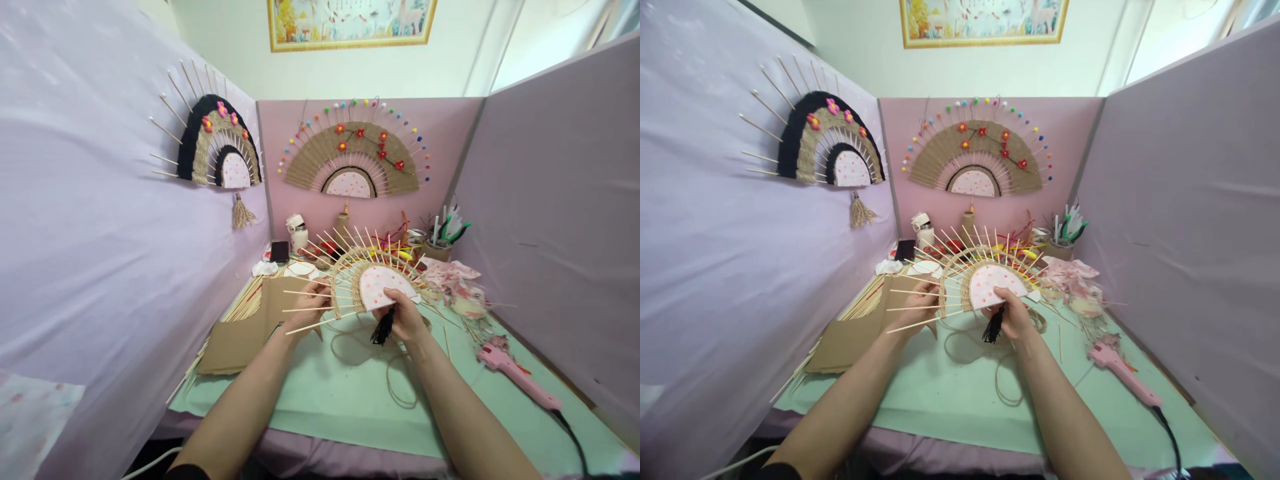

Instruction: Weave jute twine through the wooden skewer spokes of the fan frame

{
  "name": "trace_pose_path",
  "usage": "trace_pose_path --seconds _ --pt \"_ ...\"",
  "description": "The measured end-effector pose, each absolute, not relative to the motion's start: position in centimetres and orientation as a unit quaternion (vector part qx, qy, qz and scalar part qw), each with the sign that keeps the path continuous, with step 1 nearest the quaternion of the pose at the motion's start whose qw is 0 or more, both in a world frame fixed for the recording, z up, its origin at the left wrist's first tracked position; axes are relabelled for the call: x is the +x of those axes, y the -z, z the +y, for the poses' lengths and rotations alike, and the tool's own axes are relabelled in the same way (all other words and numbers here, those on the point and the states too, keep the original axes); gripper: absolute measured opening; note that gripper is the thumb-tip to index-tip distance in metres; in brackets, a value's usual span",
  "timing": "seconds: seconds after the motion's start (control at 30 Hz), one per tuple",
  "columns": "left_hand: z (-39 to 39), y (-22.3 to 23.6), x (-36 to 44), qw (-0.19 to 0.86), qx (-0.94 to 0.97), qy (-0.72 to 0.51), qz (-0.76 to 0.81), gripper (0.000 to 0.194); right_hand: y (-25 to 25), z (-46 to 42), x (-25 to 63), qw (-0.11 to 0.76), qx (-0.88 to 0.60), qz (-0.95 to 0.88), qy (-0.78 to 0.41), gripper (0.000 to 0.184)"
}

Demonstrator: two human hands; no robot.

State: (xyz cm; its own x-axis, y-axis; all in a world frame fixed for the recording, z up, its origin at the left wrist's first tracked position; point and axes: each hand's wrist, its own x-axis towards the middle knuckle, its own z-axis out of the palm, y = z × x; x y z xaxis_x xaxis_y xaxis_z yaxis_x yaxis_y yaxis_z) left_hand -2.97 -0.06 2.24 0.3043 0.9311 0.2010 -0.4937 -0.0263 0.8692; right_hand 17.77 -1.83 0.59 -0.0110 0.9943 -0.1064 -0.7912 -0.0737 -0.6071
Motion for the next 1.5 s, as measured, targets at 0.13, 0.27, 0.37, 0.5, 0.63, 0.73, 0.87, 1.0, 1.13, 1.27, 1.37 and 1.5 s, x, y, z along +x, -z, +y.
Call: trace_pose_path --seconds 0.13,0.27,0.37,0.5,0.63,0.73,0.87,1.0,1.13,1.27,1.37,1.5 --pt "0.2 -2.2 -3.6 0.627 0.511 -0.536 0.242 0.027 -0.7 -1.9 17.8 0.646 -0.264 -0.184 -0.692 0.02" --pt "0.2 -2.5 -4.1 0.568 0.565 -0.548 0.241 0.022 -1.0 -2.1 17.6 0.644 -0.263 -0.183 -0.694 0.021" --pt "0.1 -2.8 -4.1 0.538 0.584 -0.561 0.234 0.018 -1.0 -2.1 17.6 0.647 -0.259 -0.193 -0.691 0.021" --pt "-0.2 -3.3 -4.1 0.511 0.599 -0.571 0.232 0.013 -0.8 -2.0 17.8 0.642 -0.279 -0.202 -0.685 0.019" --pt "-0.6 -3.7 -4.2 0.487 0.598 -0.585 0.251 0.01 -0.8 -2.0 17.8 0.639 -0.286 -0.207 -0.684 0.019" --pt "-0.8 -3.8 -4.2 0.463 0.583 -0.607 0.277 0.011 -1.0 -2.0 17.7 0.644 -0.287 -0.193 -0.682 0.018" --pt "-0.3 -3.6 -4.4 0.429 0.553 -0.657 0.278 0.013 -1.1 -2.1 17.7 0.642 -0.293 -0.185 -0.684 0.019" --pt "0.5 -3.5 -4.9 0.382 0.524 -0.709 0.275 0.017 -1.0 -2.0 17.8 0.634 -0.297 -0.187 -0.689 0.018" --pt "0.9 -3.6 -5.6 0.331 0.507 -0.733 0.31 0.022 -1.1 -2.1 17.7 0.64 -0.291 -0.192 -0.685 0.017" --pt "1.3 -3.3 -5.9 0.373 0.494 -0.723 0.306 0.032 -1.2 -2.1 17.8 0.646 -0.28 -0.194 -0.683 0.019" --pt "1.4 -3.2 -5.8 0.404 0.484 -0.716 0.301 0.039 -1.2 -2.0 18.0 0.637 -0.296 -0.198 -0.684 0.017" --pt "1.0 -3.4 -5.9 0.388 0.483 -0.724 0.302 0.041 -1.2 -2.0 18.1 0.637 -0.297 -0.19 -0.686 0.02"
